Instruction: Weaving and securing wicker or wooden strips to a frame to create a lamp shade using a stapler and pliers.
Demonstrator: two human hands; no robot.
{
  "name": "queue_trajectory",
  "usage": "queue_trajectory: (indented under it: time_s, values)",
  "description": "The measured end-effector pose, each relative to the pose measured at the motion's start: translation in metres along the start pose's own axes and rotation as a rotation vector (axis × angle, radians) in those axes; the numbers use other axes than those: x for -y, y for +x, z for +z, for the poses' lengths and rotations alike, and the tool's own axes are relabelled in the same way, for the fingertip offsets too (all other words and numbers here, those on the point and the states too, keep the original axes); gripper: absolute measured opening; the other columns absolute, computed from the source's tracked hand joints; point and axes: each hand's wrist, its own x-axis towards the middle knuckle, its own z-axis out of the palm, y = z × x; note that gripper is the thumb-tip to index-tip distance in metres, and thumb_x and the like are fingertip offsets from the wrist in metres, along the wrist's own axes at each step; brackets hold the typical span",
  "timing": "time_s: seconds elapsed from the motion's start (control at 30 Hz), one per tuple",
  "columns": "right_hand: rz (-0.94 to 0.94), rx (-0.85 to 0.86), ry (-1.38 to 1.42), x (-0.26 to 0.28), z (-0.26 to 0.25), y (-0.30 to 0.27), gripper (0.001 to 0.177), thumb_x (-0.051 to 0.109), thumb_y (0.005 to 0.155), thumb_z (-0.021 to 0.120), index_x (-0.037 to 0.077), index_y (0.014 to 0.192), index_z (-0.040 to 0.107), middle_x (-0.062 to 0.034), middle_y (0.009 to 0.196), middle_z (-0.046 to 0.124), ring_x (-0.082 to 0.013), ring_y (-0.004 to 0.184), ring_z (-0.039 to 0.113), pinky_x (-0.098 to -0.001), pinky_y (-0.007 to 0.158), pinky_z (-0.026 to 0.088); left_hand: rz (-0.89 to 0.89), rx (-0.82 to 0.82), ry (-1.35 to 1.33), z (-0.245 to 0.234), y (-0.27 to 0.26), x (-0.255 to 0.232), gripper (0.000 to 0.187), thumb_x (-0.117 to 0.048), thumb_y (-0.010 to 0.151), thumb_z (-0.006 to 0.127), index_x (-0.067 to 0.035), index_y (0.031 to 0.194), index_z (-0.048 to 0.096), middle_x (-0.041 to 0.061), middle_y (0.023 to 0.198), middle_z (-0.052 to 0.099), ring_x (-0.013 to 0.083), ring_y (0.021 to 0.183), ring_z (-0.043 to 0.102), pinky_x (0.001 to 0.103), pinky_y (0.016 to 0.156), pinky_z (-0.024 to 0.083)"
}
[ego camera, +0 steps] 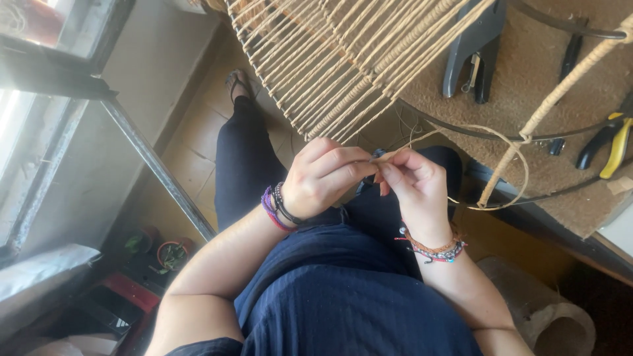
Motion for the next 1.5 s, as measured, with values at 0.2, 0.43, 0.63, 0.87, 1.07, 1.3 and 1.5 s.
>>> queue_trajectory:
  time_s: [0.2, 0.43, 0.63, 0.87, 1.07, 1.3, 1.5]
  values:
    - [-0.010, -0.010, -0.034, 0.005, 0.003, 0.000, 0.016, -0.002, 0.100, 0.062, -0.006, 0.085, 0.067, -0.0200, 0.072, 0.066, -0.0245, 0.058, 0.071, -0.0311, 0.047, 0.057, 0.000, -0.021, -0.017, 0.000, 0.000, 0.002, 0.028, -0.014, 0.105, 0.060, -0.008, 0.083, 0.075, 0.009, 0.085, 0.070, 0.0233, 0.063, 0.058, 0.030, 0.061, 0.052]
    - [0.004, 0.015, -0.098, 0.012, 0.001, 0.002, 0.017, 0.000, 0.101, 0.060, -0.005, 0.087, 0.068, -0.0205, 0.078, 0.067, -0.0237, 0.061, 0.071, -0.0338, 0.055, 0.060, -0.001, 0.101, -0.010, -0.005, 0.010, 0.005, 0.026, -0.015, 0.105, 0.058, -0.006, 0.086, 0.073, 0.010, 0.087, 0.066, 0.0269, 0.068, 0.056, 0.034, 0.064, 0.050]
    - [0.034, 0.017, -0.115, 0.012, -0.001, 0.002, 0.019, 0.003, 0.102, 0.060, -0.005, 0.087, 0.068, -0.0193, 0.081, 0.066, -0.0216, 0.061, 0.070, -0.0348, 0.059, 0.060, -0.026, 0.220, -0.023, -0.007, 0.016, 0.009, 0.025, -0.018, 0.105, 0.055, -0.003, 0.090, 0.069, 0.011, 0.088, 0.062, 0.0302, 0.073, 0.056, 0.037, 0.067, 0.048]
    - [0.065, -0.004, -0.064, 0.004, -0.002, -0.001, 0.019, 0.005, 0.102, 0.060, -0.004, 0.088, 0.068, -0.0195, 0.081, 0.067, -0.0214, 0.062, 0.069, -0.0356, 0.059, 0.060, -0.028, 0.300, -0.043, -0.008, 0.015, 0.009, 0.022, -0.018, 0.104, 0.057, -0.003, 0.091, 0.066, 0.012, 0.090, 0.059, 0.0322, 0.079, 0.056, 0.039, 0.070, 0.044]
    - [0.070, -0.039, 0.009, 0.000, 0.000, -0.001, 0.018, 0.004, 0.101, 0.061, -0.003, 0.085, 0.066, -0.0167, 0.079, 0.066, -0.0187, 0.062, 0.070, -0.0320, 0.055, 0.059, -0.086, 0.254, -0.074, -0.017, 0.005, 0.013, 0.024, -0.022, 0.105, 0.055, -0.006, 0.095, 0.069, 0.010, 0.094, 0.062, 0.0312, 0.081, 0.059, 0.036, 0.071, 0.043]
    - [0.059, -0.060, -0.007, 0.003, 0.003, 0.002, 0.016, 0.003, 0.100, 0.063, -0.006, 0.087, 0.067, -0.0200, 0.085, 0.068, -0.0225, 0.068, 0.072, -0.0359, 0.058, 0.061, -0.061, 0.138, 0.074, -0.001, 0.002, 0.001, 0.021, -0.026, 0.103, 0.062, -0.010, 0.094, 0.072, 0.006, 0.089, 0.062, 0.0256, 0.075, 0.058, 0.034, 0.070, 0.047]
    - [0.068, -0.087, -0.052, -0.002, -0.001, 0.003, 0.014, 0.000, 0.098, 0.065, -0.007, 0.086, 0.067, -0.0187, 0.086, 0.065, -0.0182, 0.070, 0.067, -0.0351, 0.062, 0.058, -0.014, 0.207, 0.119, -0.001, 0.007, 0.000, 0.026, -0.019, 0.106, 0.053, -0.008, 0.088, 0.068, 0.007, 0.086, 0.059, 0.0266, 0.074, 0.056, 0.034, 0.070, 0.047]
